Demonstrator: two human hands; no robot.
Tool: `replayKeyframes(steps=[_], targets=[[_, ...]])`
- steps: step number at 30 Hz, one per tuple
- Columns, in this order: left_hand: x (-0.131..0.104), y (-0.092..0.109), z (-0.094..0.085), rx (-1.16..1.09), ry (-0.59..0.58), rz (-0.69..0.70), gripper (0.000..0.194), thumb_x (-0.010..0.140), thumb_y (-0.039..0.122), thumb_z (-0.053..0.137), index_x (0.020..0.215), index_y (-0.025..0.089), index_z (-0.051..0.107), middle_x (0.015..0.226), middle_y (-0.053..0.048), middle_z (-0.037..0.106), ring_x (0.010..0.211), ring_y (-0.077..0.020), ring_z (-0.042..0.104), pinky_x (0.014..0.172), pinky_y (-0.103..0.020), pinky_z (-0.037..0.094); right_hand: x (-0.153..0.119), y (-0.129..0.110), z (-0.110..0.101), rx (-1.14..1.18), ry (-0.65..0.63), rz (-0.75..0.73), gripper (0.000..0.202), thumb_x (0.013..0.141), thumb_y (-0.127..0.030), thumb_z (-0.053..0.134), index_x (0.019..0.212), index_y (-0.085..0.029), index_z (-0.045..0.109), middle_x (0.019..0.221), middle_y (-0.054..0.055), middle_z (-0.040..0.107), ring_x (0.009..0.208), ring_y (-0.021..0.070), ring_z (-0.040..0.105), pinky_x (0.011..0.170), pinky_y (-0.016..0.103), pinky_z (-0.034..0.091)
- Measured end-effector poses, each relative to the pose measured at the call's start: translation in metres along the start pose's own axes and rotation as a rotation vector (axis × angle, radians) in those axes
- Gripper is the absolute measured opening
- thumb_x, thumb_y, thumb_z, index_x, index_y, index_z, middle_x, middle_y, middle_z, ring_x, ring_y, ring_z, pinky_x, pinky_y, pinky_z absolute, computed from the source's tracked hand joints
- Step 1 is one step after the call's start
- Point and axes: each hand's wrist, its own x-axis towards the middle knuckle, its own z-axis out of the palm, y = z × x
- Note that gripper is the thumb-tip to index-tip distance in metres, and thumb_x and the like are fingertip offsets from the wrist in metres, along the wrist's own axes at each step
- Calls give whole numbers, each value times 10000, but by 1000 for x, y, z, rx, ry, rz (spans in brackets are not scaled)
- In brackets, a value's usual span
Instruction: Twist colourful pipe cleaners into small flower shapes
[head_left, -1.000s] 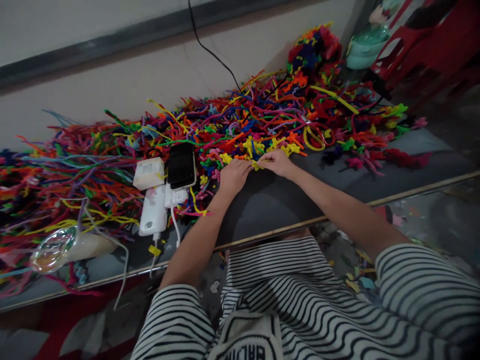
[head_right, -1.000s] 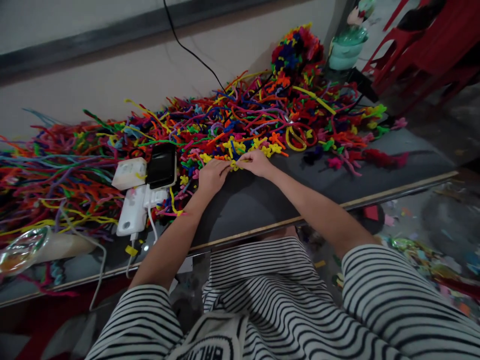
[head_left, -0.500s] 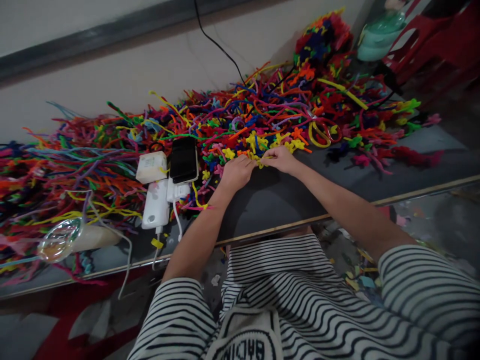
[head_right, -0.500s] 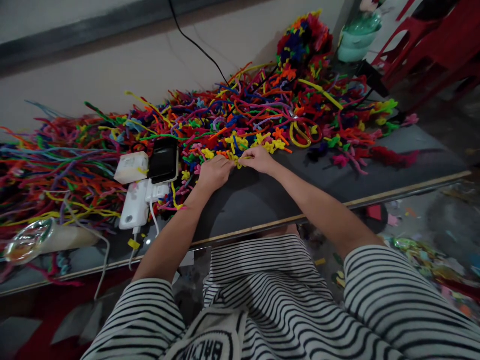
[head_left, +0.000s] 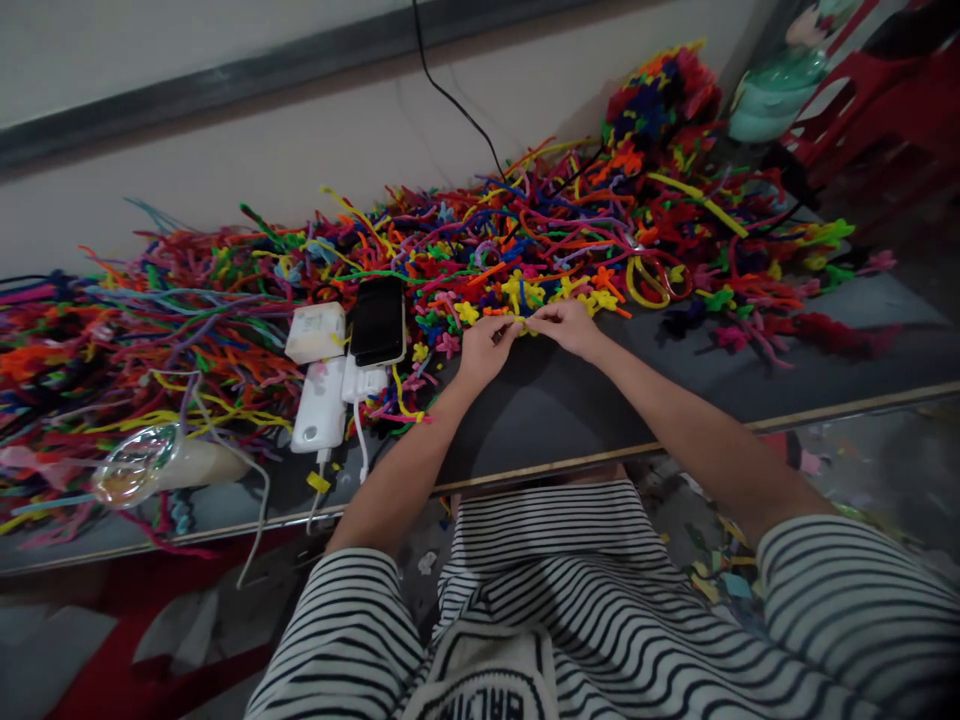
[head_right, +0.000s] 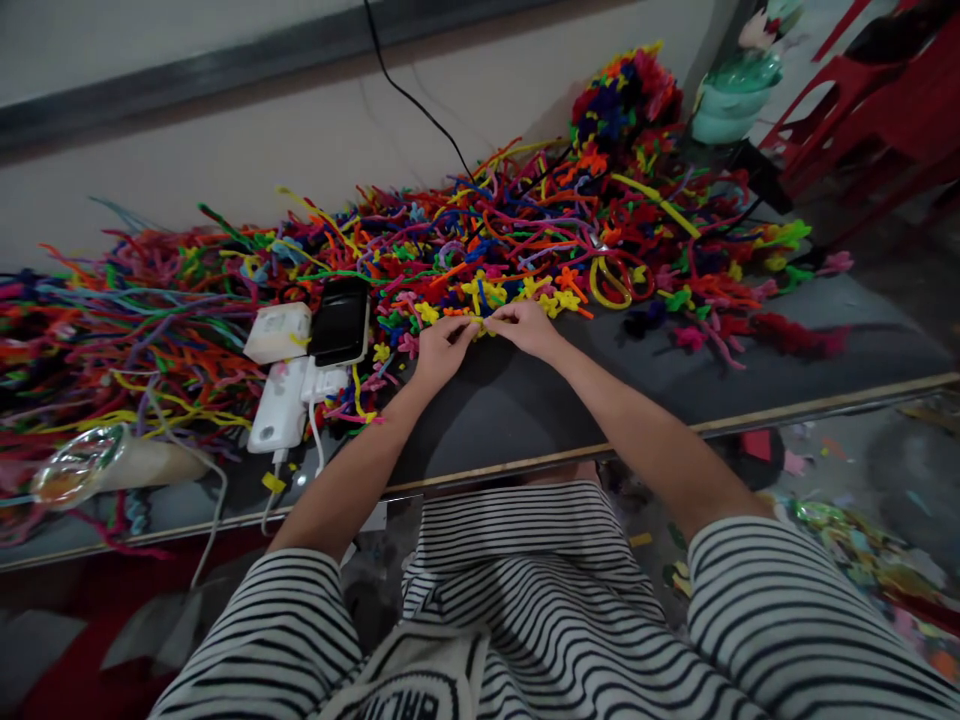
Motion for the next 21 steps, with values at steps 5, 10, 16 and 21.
replayKeyframes(steps=[5, 10, 16, 21], targets=[[2, -2, 2, -251, 11, -168, 239, 907, 370, 660, 810, 167, 740, 767, -34, 732, 674, -133, 625, 636, -252, 473, 0, -1, 0, -24, 5, -6, 566, 647, -691, 760, 724, -130, 756, 600, 22, 602, 552, 87, 413, 547, 265, 297], [9, -10, 2, -477, -126, -211, 280, 854, 426, 695, 747, 168, 687, 683, -3, 660, 622, -108, 577, 648, -248, 473, -2, 1, -1, -83, -3, -26, 519, 688, -645, 743, 720, -128, 753, 550, -12, 516, 531, 75, 347, 542, 269, 263], [9, -15, 4, -420, -152, -250, 175, 811, 331, 694, 744, 171, 671, 687, 12, 651, 613, -103, 550, 640, -244, 448, -2, 5, 0, -104, -16, -21, 459, 708, -583, 734, 739, -126, 759, 555, -13, 508, 534, 78, 341, 535, 270, 243], [6, -17, 6, -297, -120, -191, 208, 863, 352, 638, 765, 173, 679, 711, -5, 664, 664, -117, 575, 661, -249, 440, 0, 4, 1, -90, -16, 5, 426, 713, -548, 739, 730, -122, 742, 491, -48, 412, 503, 65, 272, 523, 270, 205]])
